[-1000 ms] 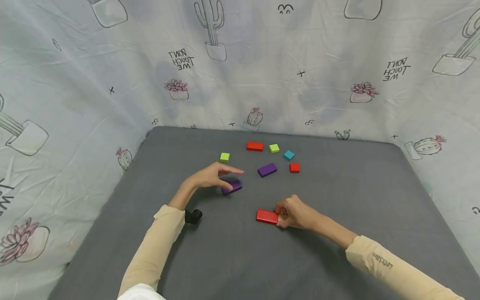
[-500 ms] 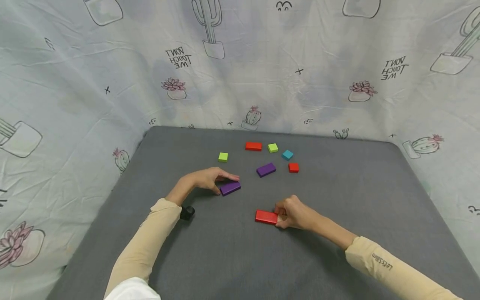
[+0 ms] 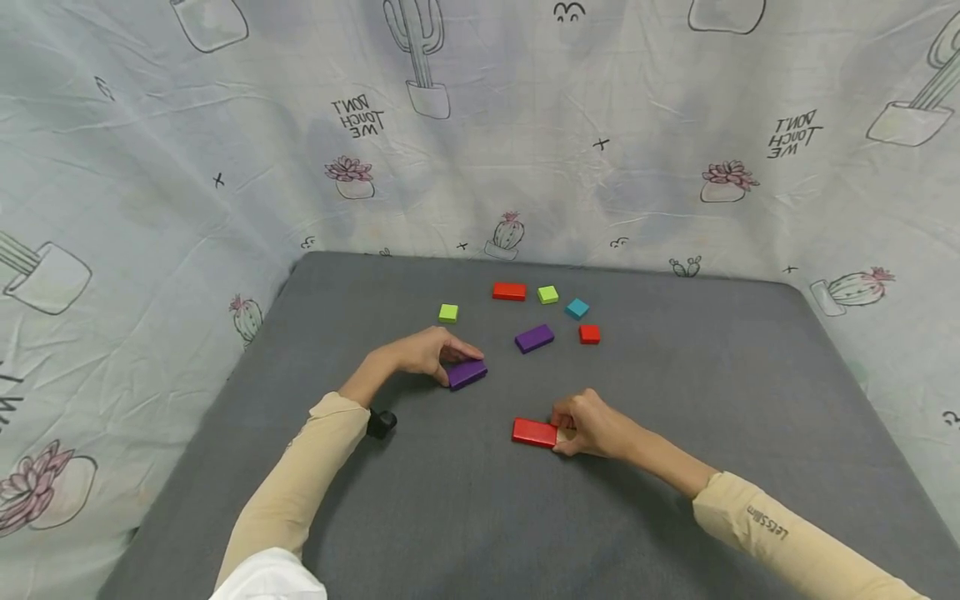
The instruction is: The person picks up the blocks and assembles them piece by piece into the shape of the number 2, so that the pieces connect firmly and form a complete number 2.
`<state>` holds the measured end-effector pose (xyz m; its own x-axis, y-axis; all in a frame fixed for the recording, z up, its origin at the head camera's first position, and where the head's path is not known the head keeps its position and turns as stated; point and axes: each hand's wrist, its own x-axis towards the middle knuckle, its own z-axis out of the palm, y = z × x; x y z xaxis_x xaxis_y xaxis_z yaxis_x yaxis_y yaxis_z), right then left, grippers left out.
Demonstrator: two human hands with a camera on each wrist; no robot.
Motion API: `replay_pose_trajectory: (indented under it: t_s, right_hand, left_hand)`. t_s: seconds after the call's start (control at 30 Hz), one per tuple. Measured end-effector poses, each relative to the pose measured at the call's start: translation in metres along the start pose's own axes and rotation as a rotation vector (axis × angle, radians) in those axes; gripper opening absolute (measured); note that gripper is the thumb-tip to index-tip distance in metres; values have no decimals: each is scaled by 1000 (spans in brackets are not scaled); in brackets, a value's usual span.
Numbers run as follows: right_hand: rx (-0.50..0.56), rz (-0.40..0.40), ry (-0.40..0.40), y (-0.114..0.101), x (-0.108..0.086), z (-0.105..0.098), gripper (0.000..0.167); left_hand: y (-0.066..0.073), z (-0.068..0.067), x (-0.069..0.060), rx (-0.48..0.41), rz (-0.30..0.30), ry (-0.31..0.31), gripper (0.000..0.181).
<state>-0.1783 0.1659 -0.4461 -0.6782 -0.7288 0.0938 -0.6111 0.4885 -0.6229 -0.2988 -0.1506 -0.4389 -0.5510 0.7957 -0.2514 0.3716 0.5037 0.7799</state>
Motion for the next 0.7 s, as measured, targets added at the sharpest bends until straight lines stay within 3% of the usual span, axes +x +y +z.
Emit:
replay_pose_trajectory:
  t_s: [0.23,0.4,0.7]
  right_hand:
    - [8,-15,6,0,0,-1,20]
    - [17,-13,4,1,-1,-2,20]
    - [25,8,-12,1,1,-2,19]
  left_hand:
    - [14,-3,10,-24,47,36,70]
    - [26,-4,19,-43,87,16,70]
    - [43,-1,28,-61,105,1,70]
